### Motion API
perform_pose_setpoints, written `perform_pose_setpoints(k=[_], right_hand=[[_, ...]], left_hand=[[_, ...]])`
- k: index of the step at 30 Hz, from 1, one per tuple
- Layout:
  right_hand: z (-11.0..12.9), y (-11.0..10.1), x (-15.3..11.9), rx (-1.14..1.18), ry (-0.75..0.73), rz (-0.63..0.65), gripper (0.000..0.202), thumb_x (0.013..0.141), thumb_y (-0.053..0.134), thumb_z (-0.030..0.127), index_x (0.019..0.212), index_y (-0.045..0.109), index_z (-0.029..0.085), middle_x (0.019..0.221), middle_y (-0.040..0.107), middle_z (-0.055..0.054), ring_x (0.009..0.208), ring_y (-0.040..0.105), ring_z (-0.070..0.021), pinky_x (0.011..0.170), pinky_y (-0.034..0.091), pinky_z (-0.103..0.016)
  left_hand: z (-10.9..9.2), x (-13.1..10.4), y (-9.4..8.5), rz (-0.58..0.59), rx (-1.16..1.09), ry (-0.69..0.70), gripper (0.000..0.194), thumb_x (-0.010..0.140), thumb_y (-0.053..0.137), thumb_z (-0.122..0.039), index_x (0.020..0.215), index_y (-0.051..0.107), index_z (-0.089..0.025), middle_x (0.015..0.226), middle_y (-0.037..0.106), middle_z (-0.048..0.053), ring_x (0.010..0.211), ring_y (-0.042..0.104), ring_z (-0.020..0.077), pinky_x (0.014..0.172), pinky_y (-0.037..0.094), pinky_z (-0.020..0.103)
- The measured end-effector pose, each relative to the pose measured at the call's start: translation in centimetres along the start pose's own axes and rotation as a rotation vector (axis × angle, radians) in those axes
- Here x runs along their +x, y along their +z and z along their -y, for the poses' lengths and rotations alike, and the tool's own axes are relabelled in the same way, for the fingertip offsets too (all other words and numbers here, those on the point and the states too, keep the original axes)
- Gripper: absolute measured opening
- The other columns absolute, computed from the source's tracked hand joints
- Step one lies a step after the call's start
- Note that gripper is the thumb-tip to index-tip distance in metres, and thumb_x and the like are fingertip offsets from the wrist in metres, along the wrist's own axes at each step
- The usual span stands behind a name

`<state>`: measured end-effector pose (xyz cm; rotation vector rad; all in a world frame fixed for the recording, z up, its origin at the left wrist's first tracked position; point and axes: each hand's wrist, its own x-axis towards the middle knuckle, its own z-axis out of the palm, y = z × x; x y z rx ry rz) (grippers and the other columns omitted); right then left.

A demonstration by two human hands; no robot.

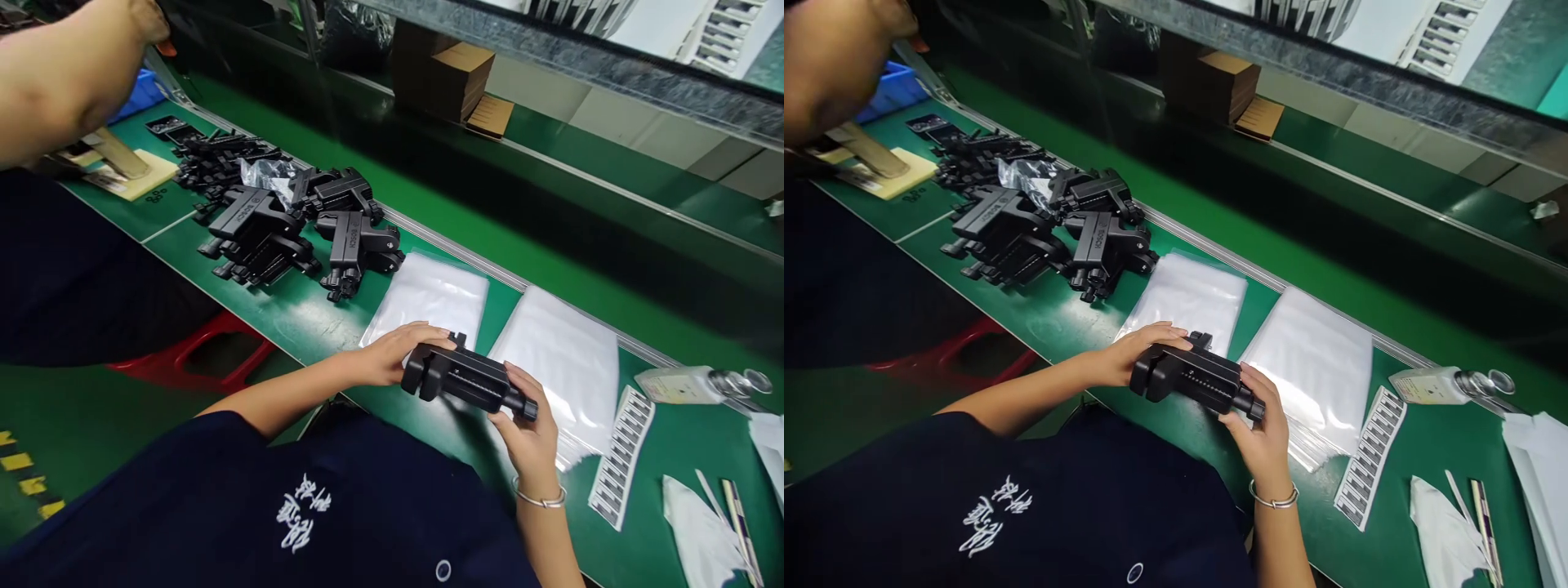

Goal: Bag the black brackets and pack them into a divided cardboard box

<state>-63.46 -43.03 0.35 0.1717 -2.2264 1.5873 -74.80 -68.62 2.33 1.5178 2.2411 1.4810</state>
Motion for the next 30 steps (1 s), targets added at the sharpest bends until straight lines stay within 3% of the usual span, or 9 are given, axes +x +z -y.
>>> perform_pose_setpoints(k=[6,10,12,15,18,20,26,28,30], right_hand=[[-1.2,0.2,0.0,0.083,0.085,-0.005,0.049,0.075,0.074,0.047,0.116,0.06,0.023,0.125,0.062,-0.013,0.12,0.057,-0.0303,0.097,0.051,-0.051],[-0.6,0.0,-0.6,0.093,0.116,0.019,0.054,0.082,0.068,0.048,0.128,0.052,0.025,0.127,0.061,-0.014,0.112,0.062,-0.0273,0.091,0.055,-0.046],[0.1,-0.2,-0.9,-0.001,0.046,0.005,0.051,0.087,0.061,0.045,0.133,0.046,0.026,0.121,0.062,-0.013,0.1,0.065,-0.0241,0.082,0.057,-0.042],[1.3,-0.9,-0.8,-0.285,-0.169,-0.034,0.034,0.09,0.056,0.04,0.121,0.054,0.026,0.104,0.066,-0.01,0.09,0.064,-0.0229,0.076,0.056,-0.041],[2.3,-1.5,-0.4,-0.383,-0.254,0.01,0.026,0.09,0.053,0.042,0.108,0.06,0.024,0.09,0.066,-0.009,0.08,0.063,-0.022,0.069,0.055,-0.039],[2.8,-1.5,-0.1,-0.262,-0.143,0.008,0.027,0.089,0.052,0.043,0.104,0.06,0.023,0.082,0.063,-0.006,0.07,0.06,-0.0189,0.062,0.052,-0.034],[2.6,-0.4,0.7,0.442,0.542,0.019,0.028,0.089,0.049,0.048,0.092,0.056,0.022,0.051,0.028,0.009,0.042,0.028,-0.009,0.041,0.03,-0.022],[2.3,-0.5,0.6,0.385,0.504,0.012,0.03,0.09,0.047,0.049,0.1,0.055,0.022,0.053,0.035,0.008,0.045,0.034,-0.0103,0.046,0.035,-0.023],[2.2,-0.8,0.3,0.142,0.305,-0.021,0.032,0.089,0.051,0.049,0.107,0.056,0.023,0.067,0.053,0.002,0.06,0.05,-0.0142,0.06,0.045,-0.029]], left_hand=[[-1.9,0.0,-0.1,0.023,0.161,0.046,0.051,0.086,0.055,-0.018,0.135,0.041,-0.022,0.129,0.062,0.011,0.131,0.049,0.0231,0.117,0.02,0.052],[-2.8,0.6,0.1,0.004,-0.002,-0.164,0.049,0.077,0.067,-0.033,0.122,0.054,-0.021,0.123,0.065,0.01,0.119,0.057,0.0271,0.112,0.03,0.049],[-2.8,0.9,0.4,-0.129,-0.195,-0.35,0.058,0.07,0.072,-0.049,0.117,0.056,-0.019,0.115,0.066,0.009,0.106,0.061,0.0283,0.098,0.045,0.043],[-2.4,1.3,1.1,-0.327,-0.511,-0.526,0.065,0.07,0.066,-0.066,0.11,0.058,-0.015,0.1,0.065,0.008,0.092,0.062,0.0257,0.077,0.05,0.033],[-2.0,1.4,1.8,-0.336,-0.597,-0.55,0.063,0.07,0.066,-0.068,0.105,0.059,-0.015,0.094,0.064,0.007,0.087,0.061,0.023,0.074,0.05,0.031],[-2.0,1.1,1.9,-0.326,-0.496,-0.523,0.065,0.069,0.067,-0.068,0.105,0.058,-0.015,0.092,0.063,0.006,0.084,0.06,0.0219,0.072,0.05,0.031],[-3.0,0.3,1.2,-0.196,-0.047,-0.23,0.059,0.061,0.08,-0.051,0.106,0.055,-0.021,0.097,0.065,0.006,0.086,0.064,0.0229,0.076,0.051,0.034],[-3.3,0.4,1.1,-0.216,-0.009,-0.289,0.054,0.066,0.076,-0.05,0.106,0.055,-0.02,0.095,0.065,0.005,0.084,0.064,0.0221,0.072,0.051,0.033],[-3.3,0.6,1.1,-0.28,-0.045,-0.406,0.053,0.071,0.07,-0.055,0.106,0.054,-0.019,0.089,0.063,0.003,0.078,0.062,0.0205,0.066,0.049,0.031]])
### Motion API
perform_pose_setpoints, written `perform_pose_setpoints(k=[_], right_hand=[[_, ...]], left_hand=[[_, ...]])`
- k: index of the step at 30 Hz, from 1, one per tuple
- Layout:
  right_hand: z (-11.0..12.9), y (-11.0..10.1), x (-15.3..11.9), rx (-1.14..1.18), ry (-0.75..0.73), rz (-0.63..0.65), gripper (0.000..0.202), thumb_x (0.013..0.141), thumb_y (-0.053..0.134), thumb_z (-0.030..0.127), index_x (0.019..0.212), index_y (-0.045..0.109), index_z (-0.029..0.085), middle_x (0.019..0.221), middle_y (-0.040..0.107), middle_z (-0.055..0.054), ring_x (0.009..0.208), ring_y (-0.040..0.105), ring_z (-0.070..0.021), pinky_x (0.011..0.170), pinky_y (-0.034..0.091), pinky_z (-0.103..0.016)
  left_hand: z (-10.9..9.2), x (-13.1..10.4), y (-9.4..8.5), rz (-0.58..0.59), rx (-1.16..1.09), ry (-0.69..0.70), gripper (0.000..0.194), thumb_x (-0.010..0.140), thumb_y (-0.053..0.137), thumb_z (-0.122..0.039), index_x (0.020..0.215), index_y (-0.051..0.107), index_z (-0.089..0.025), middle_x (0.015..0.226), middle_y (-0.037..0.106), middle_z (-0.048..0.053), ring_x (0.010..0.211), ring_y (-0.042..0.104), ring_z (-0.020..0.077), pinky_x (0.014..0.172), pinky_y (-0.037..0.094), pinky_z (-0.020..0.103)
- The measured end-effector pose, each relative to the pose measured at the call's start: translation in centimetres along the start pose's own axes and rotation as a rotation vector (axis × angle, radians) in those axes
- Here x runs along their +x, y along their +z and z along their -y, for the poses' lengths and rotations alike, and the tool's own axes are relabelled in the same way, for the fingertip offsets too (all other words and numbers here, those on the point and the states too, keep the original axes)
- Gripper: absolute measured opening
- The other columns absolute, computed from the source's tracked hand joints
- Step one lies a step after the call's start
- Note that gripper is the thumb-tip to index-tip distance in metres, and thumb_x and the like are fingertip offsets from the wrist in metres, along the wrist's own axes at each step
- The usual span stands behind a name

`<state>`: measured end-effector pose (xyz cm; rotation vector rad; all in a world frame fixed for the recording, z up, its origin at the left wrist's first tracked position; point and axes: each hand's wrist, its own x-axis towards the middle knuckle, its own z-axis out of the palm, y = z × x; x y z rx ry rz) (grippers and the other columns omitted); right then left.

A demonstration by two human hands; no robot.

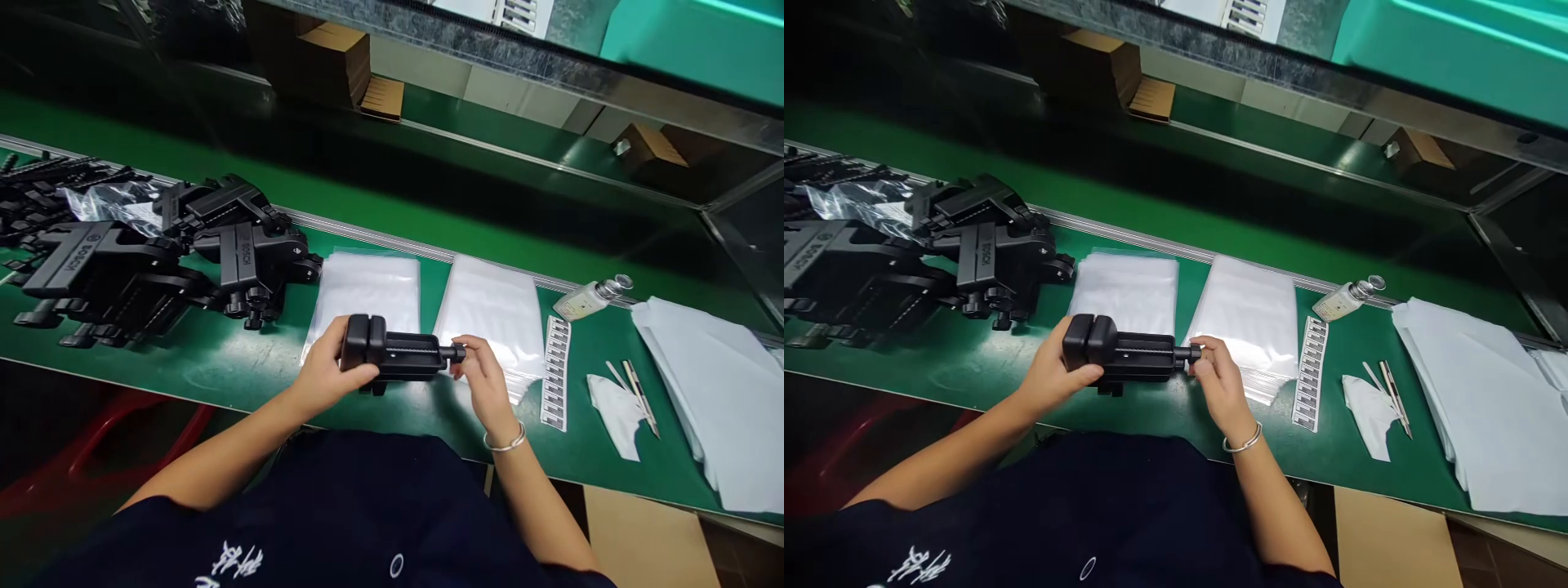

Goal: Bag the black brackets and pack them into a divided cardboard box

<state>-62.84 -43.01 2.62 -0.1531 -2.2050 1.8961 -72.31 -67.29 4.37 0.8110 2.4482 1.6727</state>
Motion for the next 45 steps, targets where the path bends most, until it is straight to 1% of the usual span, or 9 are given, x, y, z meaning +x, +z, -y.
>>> perform_pose_setpoints(k=[4,10,14,19,21,25,34,40,45], right_hand=[[0.0,-0.7,-0.5,-0.356,-0.251,-0.024,0.028,0.09,0.052,0.044,0.105,0.059,0.021,0.084,0.061,-0.004,0.075,0.056,-0.0175,0.071,0.046,-0.033],[-0.7,-0.5,0.3,-0.162,0.027,0.012,0.052,0.094,0.033,0.059,0.071,0.055,0.019,0.054,0.045,0.002,0.052,0.043,-0.0118,0.053,0.035,-0.027],[-1.3,-0.5,1.0,0.017,0.273,0.146,0.06,0.089,0.038,0.068,0.053,0.046,0.02,0.04,0.033,0.006,0.042,0.032,-0.0088,0.05,0.036,-0.027],[-0.9,-0.6,0.4,-0.106,0.02,0.033,0.042,0.088,0.05,0.058,0.088,0.062,0.018,0.072,0.061,-0.002,0.065,0.053,-0.0145,0.064,0.044,-0.029],[-0.6,-0.6,0.0,-0.19,-0.068,0.018,0.033,0.088,0.055,0.051,0.1,0.061,0.021,0.084,0.062,-0.002,0.073,0.054,-0.015,0.068,0.044,-0.029],[-0.4,-0.6,0.2,-0.152,-0.052,0.03,0.03,0.092,0.049,0.05,0.094,0.06,0.022,0.073,0.056,0.001,0.067,0.052,-0.014,0.065,0.042,-0.028],[-2.6,1.2,1.0,0.008,0.029,-0.101,0.03,0.084,0.064,0.047,0.099,0.069,0.021,0.099,0.069,-0.005,0.097,0.06,-0.021,0.09,0.044,-0.036],[-3.2,2.4,1.5,0.202,0.039,-0.296,0.03,0.08,0.066,0.048,0.079,0.068,0.018,0.079,0.066,-0.001,0.077,0.058,-0.0147,0.079,0.046,-0.031],[-3.5,2.5,2.0,0.209,0.021,-0.245,0.033,0.08,0.066,0.05,0.091,0.068,0.018,0.092,0.068,-0.005,0.09,0.061,-0.0186,0.086,0.046,-0.035]], left_hand=[[0.4,0.1,0.2,-0.001,-0.051,-0.021,0.054,0.073,0.066,-0.061,0.105,0.054,-0.019,0.083,0.061,0.002,0.073,0.06,0.0192,0.062,0.048,0.029],[0.3,-0.5,0.5,0.086,0.049,0.367,0.053,0.07,0.075,-0.044,0.113,0.051,-0.022,0.098,0.067,0.006,0.083,0.066,0.0213,0.072,0.052,0.032],[0.0,-0.4,0.7,0.093,0.13,0.21,0.053,0.07,0.072,-0.049,0.112,0.054,-0.021,0.097,0.066,0.006,0.084,0.065,0.0225,0.073,0.052,0.033],[0.2,-0.1,1.0,-0.019,-0.009,0.02,0.061,0.072,0.065,-0.063,0.112,0.054,-0.017,0.092,0.064,0.005,0.081,0.062,0.0227,0.069,0.049,0.033],[0.5,0.0,1.1,-0.021,-0.084,-0.014,0.063,0.072,0.065,-0.065,0.112,0.054,-0.018,0.089,0.063,0.004,0.078,0.061,0.0213,0.066,0.048,0.031],[1.1,0.2,1.5,-0.012,-0.182,-0.036,0.066,0.069,0.069,-0.066,0.113,0.054,-0.018,0.091,0.062,0.004,0.08,0.06,0.0207,0.068,0.047,0.03],[2.7,1.6,3.5,-0.074,-0.454,-0.185,0.052,0.09,0.042,-0.064,0.11,0.057,-0.018,0.104,0.061,0.006,0.102,0.055,0.0217,0.092,0.042,0.034],[1.2,1.3,3.3,-0.049,-0.337,-0.066,0.059,0.087,0.044,-0.069,0.115,0.051,-0.017,0.104,0.059,0.007,0.098,0.054,0.0223,0.086,0.043,0.033],[0.8,1.3,3.3,-0.079,-0.264,-0.049,0.058,0.088,0.042,-0.068,0.114,0.049,-0.017,0.103,0.058,0.007,0.095,0.054,0.0221,0.083,0.043,0.033]])
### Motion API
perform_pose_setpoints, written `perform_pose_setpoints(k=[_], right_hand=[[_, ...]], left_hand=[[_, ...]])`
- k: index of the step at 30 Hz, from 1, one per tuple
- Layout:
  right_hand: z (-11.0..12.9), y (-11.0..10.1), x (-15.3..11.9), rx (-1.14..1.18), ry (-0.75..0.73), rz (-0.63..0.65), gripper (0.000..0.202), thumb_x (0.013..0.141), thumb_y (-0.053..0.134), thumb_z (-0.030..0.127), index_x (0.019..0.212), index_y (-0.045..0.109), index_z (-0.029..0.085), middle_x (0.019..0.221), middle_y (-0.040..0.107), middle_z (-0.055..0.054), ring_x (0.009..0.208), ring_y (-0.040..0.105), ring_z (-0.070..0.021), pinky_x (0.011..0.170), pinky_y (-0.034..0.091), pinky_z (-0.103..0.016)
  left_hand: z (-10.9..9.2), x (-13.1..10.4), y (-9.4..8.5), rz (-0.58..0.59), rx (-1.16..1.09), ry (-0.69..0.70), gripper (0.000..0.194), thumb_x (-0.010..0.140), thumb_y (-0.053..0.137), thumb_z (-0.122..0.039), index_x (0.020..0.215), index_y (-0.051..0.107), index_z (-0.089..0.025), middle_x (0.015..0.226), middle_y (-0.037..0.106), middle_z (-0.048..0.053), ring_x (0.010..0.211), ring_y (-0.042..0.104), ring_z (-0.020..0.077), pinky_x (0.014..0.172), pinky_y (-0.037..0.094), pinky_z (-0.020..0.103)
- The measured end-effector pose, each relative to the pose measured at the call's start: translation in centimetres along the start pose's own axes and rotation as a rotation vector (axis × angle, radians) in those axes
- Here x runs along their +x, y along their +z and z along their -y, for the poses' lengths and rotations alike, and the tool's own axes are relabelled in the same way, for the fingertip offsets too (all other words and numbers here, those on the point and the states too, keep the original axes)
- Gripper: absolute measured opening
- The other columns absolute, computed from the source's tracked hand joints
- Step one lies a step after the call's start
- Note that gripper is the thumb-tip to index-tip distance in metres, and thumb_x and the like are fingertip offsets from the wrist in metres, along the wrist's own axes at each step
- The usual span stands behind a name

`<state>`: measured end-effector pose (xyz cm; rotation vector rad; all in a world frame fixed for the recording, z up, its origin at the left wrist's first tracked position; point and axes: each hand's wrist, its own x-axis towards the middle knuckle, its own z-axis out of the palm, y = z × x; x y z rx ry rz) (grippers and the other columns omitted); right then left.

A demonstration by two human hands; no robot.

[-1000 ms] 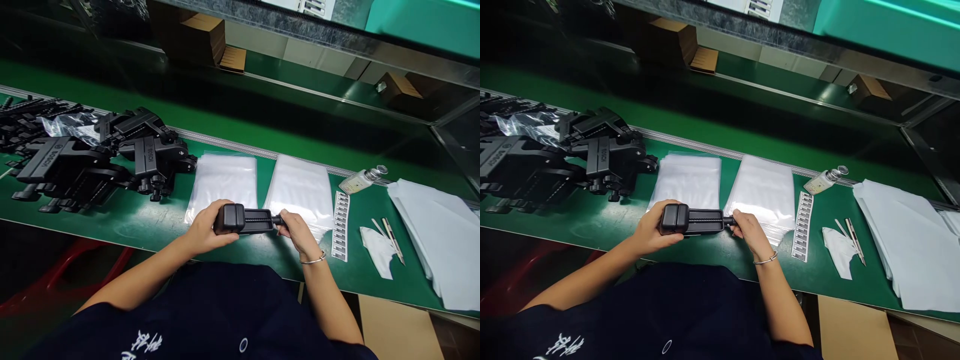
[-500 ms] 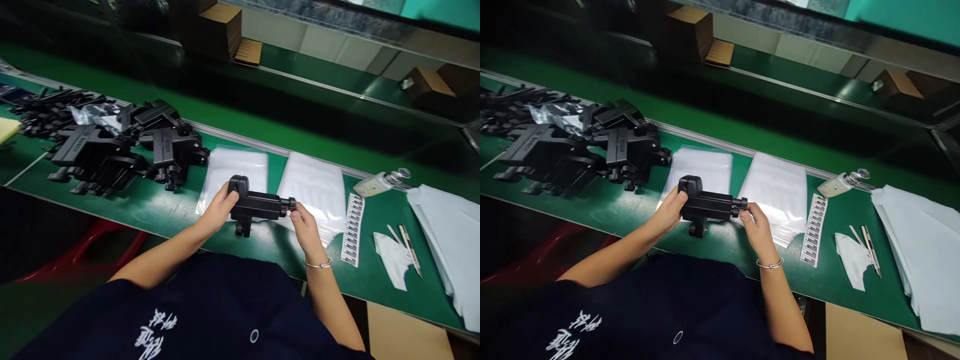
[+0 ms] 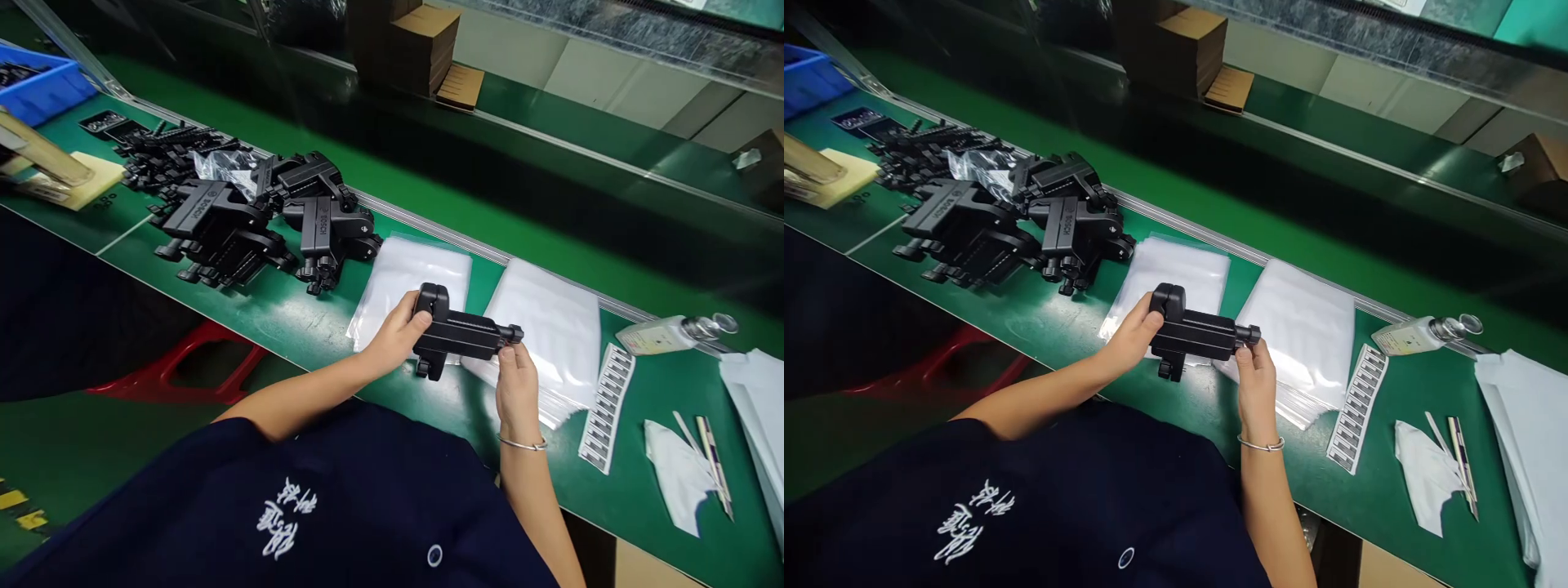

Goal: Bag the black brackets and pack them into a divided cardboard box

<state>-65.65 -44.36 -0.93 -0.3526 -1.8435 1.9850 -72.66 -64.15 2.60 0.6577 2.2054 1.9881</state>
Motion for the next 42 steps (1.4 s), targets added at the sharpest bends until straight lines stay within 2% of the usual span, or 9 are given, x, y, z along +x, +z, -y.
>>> perform_pose_setpoints(k=[5,10,14,19,23,27,31,36,42], right_hand=[[-0.3,0.0,0.2,-0.024,0.02,-0.107,0.037,0.082,0.062,0.052,0.086,0.067,0.016,0.082,0.067,-0.005,0.078,0.06,-0.0175,0.078,0.047,-0.034],[-0.2,-0.1,0.0,-0.093,-0.1,0.004,0.035,0.081,0.064,0.051,0.096,0.066,0.019,0.098,0.066,-0.006,0.094,0.059,-0.02,0.086,0.046,-0.035],[-0.2,0.0,0.0,-0.095,-0.075,-0.081,0.034,0.083,0.061,0.052,0.08,0.064,0.018,0.079,0.063,-0.003,0.078,0.057,-0.0171,0.079,0.047,-0.034],[-0.4,0.2,0.2,0.025,-0.053,-0.012,0.033,0.076,0.071,0.047,0.094,0.067,0.02,0.099,0.066,-0.004,0.094,0.06,-0.0187,0.091,0.045,-0.036],[-0.3,0.1,0.2,0.016,-0.03,-0.144,0.033,0.081,0.065,0.05,0.085,0.067,0.018,0.083,0.066,-0.003,0.081,0.06,-0.0168,0.084,0.048,-0.036],[-0.2,-0.1,0.1,-0.001,-0.052,-0.019,0.038,0.077,0.069,0.049,0.1,0.066,0.019,0.102,0.067,-0.006,0.098,0.061,-0.0206,0.094,0.046,-0.04],[-0.2,0.0,0.2,-0.076,-0.034,-0.128,0.037,0.079,0.065,0.052,0.087,0.066,0.017,0.085,0.067,-0.005,0.082,0.061,-0.0188,0.084,0.05,-0.038],[-0.3,0.1,0.2,-0.042,-0.084,0.007,0.036,0.079,0.067,0.049,0.099,0.066,0.019,0.1,0.067,-0.006,0.099,0.06,-0.0212,0.092,0.047,-0.039],[-0.4,0.0,0.2,-0.077,-0.047,-0.096,0.043,0.08,0.062,0.058,0.087,0.067,0.016,0.085,0.067,-0.006,0.081,0.06,-0.0194,0.081,0.049,-0.038]], left_hand=[[0.5,-0.1,0.3,0.029,-0.022,0.023,0.067,0.082,0.047,-0.073,0.119,0.047,-0.017,0.105,0.058,0.008,0.095,0.055,0.0226,0.082,0.044,0.033],[0.7,0.0,0.4,-0.056,-0.106,-0.085,0.055,0.09,0.039,-0.066,0.112,0.053,-0.017,0.105,0.059,0.007,0.102,0.054,0.0227,0.088,0.043,0.033],[0.6,0.0,0.3,-0.011,-0.103,-0.001,0.062,0.086,0.044,-0.071,0.114,0.051,-0.016,0.103,0.058,0.007,0.097,0.053,0.022,0.085,0.044,0.033],[0.5,0.1,0.3,-0.041,-0.094,-0.039,0.056,0.09,0.04,-0.067,0.114,0.051,-0.018,0.105,0.058,0.007,0.101,0.053,0.0233,0.089,0.042,0.034],[0.8,0.1,0.5,0.01,-0.099,-0.019,0.061,0.085,0.045,-0.07,0.115,0.051,-0.017,0.104,0.058,0.007,0.099,0.054,0.0236,0.087,0.043,0.034],[1.3,0.1,0.8,-0.05,-0.177,-0.122,0.056,0.09,0.041,-0.066,0.115,0.054,-0.018,0.108,0.06,0.007,0.106,0.054,0.0235,0.093,0.042,0.034],[1.5,0.0,0.8,-0.028,-0.18,-0.073,0.059,0.087,0.046,-0.067,0.118,0.053,-0.018,0.111,0.06,0.008,0.106,0.054,0.0242,0.093,0.043,0.035],[1.4,0.0,0.8,-0.079,-0.213,-0.123,0.055,0.09,0.041,-0.065,0.115,0.055,-0.018,0.107,0.061,0.007,0.104,0.054,0.0231,0.093,0.042,0.035],[0.9,0.1,0.7,-0.052,-0.154,-0.048,0.062,0.084,0.046,-0.071,0.115,0.054,-0.018,0.105,0.06,0.008,0.099,0.055,0.0236,0.087,0.044,0.034]])
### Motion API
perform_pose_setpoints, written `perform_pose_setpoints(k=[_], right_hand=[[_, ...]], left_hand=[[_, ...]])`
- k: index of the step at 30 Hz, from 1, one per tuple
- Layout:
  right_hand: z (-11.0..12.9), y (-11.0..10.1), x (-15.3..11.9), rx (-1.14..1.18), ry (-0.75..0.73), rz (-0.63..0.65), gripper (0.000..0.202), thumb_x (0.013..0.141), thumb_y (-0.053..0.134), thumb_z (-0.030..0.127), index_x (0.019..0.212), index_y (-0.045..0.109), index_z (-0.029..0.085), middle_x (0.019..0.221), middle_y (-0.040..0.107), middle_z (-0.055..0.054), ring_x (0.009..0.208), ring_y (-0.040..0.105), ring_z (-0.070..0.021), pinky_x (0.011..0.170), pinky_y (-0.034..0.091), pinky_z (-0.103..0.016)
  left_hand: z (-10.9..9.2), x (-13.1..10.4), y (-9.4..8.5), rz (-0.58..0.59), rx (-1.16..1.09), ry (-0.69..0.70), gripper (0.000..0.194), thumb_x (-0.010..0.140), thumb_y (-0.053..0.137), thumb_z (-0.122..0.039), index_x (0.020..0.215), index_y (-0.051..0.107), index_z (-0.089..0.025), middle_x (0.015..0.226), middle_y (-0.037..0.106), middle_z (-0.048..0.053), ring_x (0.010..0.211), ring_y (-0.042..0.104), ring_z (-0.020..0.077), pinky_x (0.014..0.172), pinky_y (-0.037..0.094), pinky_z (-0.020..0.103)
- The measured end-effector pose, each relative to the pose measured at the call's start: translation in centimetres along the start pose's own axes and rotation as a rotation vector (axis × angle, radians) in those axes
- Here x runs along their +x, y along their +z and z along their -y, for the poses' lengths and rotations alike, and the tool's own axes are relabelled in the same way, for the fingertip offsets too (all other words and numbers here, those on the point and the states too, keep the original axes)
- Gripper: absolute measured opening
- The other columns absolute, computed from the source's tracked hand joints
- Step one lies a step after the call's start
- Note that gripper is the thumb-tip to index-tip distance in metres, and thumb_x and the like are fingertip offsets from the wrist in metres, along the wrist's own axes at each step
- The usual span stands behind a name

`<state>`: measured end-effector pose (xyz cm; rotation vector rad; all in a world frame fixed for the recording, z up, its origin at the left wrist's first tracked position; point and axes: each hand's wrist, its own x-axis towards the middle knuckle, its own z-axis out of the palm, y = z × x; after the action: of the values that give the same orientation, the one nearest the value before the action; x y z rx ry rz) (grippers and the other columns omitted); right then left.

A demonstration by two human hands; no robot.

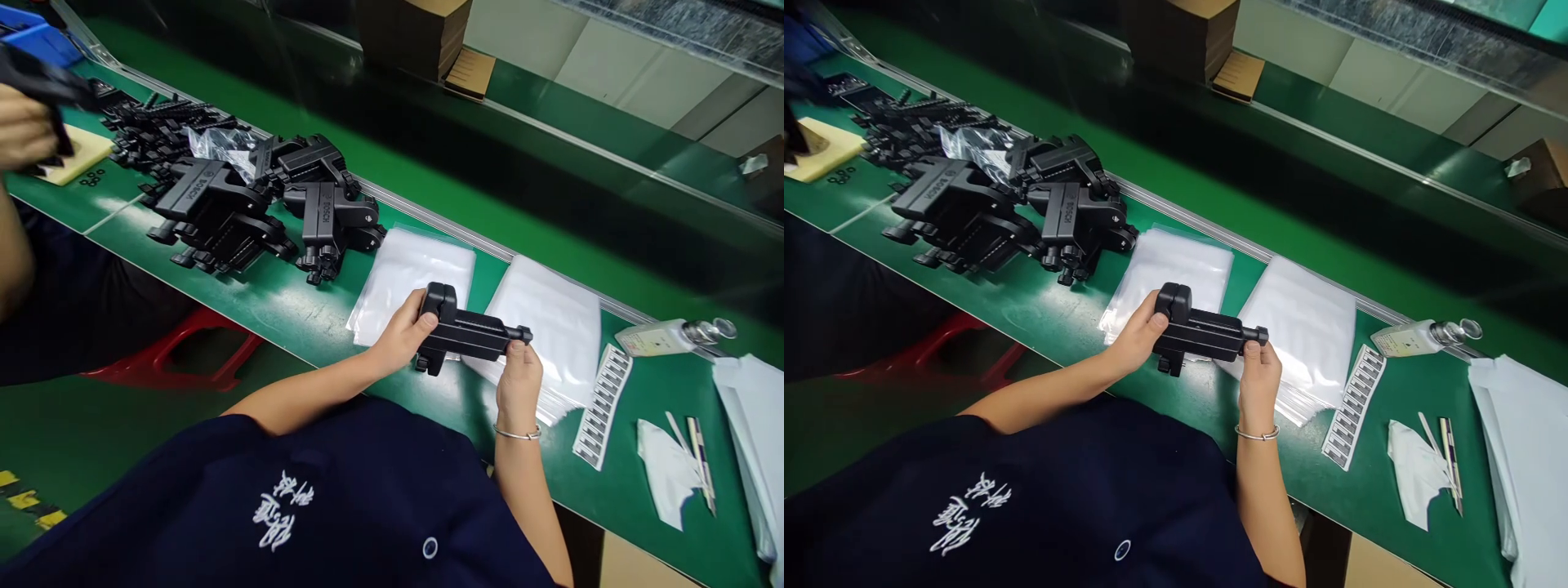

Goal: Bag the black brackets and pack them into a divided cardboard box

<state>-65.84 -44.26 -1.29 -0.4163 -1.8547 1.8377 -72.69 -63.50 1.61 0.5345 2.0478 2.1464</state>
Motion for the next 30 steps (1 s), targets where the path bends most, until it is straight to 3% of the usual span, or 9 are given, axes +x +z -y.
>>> perform_pose_setpoints(k=[3,9,12,15,20,22,25,27,30], right_hand=[[0.0,0.0,0.0,0.016,-0.066,0.078,0.041,0.076,0.068,0.055,0.096,0.066,0.019,0.097,0.066,-0.006,0.093,0.06,-0.0212,0.087,0.047,-0.038],[0.0,0.1,-0.3,-0.013,-0.001,-0.006,0.041,0.087,0.053,0.057,0.082,0.064,0.018,0.081,0.064,-0.004,0.08,0.06,-0.0184,0.078,0.048,-0.034],[0.7,0.3,-1.6,-0.15,-0.203,0.149,0.048,0.094,0.038,0.058,0.102,0.068,0.021,0.103,0.065,-0.008,0.101,0.06,-0.024,0.094,0.045,-0.043],[1.1,0.8,-3.4,-0.424,-0.531,0.325,0.039,0.094,0.042,0.053,0.117,0.066,0.031,0.119,0.062,-0.007,0.116,0.054,-0.0271,0.112,0.026,-0.055],[1.0,1.4,-4.9,-0.573,-0.785,0.4,0.032,0.091,0.056,0.04,0.122,0.063,0.04,0.118,0.065,-0.003,0.116,0.055,-0.0267,0.117,0.01,-0.057],[1.4,1.4,-4.9,-0.489,-0.722,0.404,0.031,0.09,0.057,0.04,0.121,0.063,0.039,0.119,0.065,-0.003,0.116,0.056,-0.0263,0.117,0.014,-0.056],[2.3,1.3,-4.4,-0.136,-0.399,0.289,0.047,0.087,0.058,0.051,0.131,0.055,0.033,0.127,0.059,-0.008,0.12,0.054,-0.0271,0.112,0.032,-0.054],[2.7,1.3,-3.8,0.157,-0.116,0.206,0.06,0.08,0.066,0.055,0.132,0.05,0.03,0.125,0.059,-0.009,0.114,0.059,-0.0257,0.101,0.047,-0.049],[2.2,1.4,-2.7,0.435,0.206,0.106,0.044,0.075,0.074,0.045,0.112,0.059,0.027,0.103,0.068,-0.002,0.089,0.067,-0.0177,0.082,0.057,-0.038]], left_hand=[[0.0,-0.1,0.0,-0.051,-0.031,-0.055,0.057,0.089,0.041,-0.068,0.111,0.054,-0.018,0.103,0.06,0.006,0.1,0.055,0.0231,0.088,0.044,0.034],[0.1,0.1,0.1,-0.003,-0.046,0.061,0.068,0.074,0.059,-0.073,0.113,0.055,-0.017,0.104,0.063,0.007,0.096,0.058,0.0235,0.084,0.047,0.033],[0.3,1.6,0.1,-0.165,-0.279,-0.158,0.058,0.081,0.051,-0.071,0.1,0.06,-0.017,0.096,0.067,0.006,0.097,0.062,0.0245,0.083,0.05,0.035],[0.3,3.2,-0.1,-0.324,-0.524,-0.405,0.049,0.088,0.045,-0.064,0.097,0.061,-0.018,0.086,0.07,0.004,0.089,0.066,0.023,0.077,0.053,0.034],[-0.1,3.7,-0.1,-0.353,-0.673,-0.519,0.045,0.09,0.044,-0.058,0.098,0.062,-0.018,0.082,0.072,0.004,0.079,0.067,0.0213,0.071,0.054,0.034],[-0.1,3.5,0.0,-0.35,-0.675,-0.531,0.046,0.089,0.045,-0.059,0.098,0.062,-0.018,0.083,0.072,0.004,0.08,0.067,0.0216,0.072,0.054,0.034],[-0.1,2.7,0.3,-0.272,-0.586,-0.466,0.053,0.085,0.049,-0.066,0.1,0.063,-0.017,0.089,0.071,0.005,0.09,0.066,0.0235,0.079,0.052,0.034],[-0.4,2.0,0.5,-0.154,-0.442,-0.347,0.058,0.081,0.054,-0.068,0.105,0.063,-0.016,0.1,0.071,0.007,0.102,0.063,0.0255,0.087,0.049,0.034],[-1.6,1.1,0.5,0.146,-0.266,-0.166,0.064,0.078,0.064,-0.06,0.125,0.057,-0.016,0.124,0.063,0.01,0.119,0.054,0.0287,0.098,0.042,0.036]])
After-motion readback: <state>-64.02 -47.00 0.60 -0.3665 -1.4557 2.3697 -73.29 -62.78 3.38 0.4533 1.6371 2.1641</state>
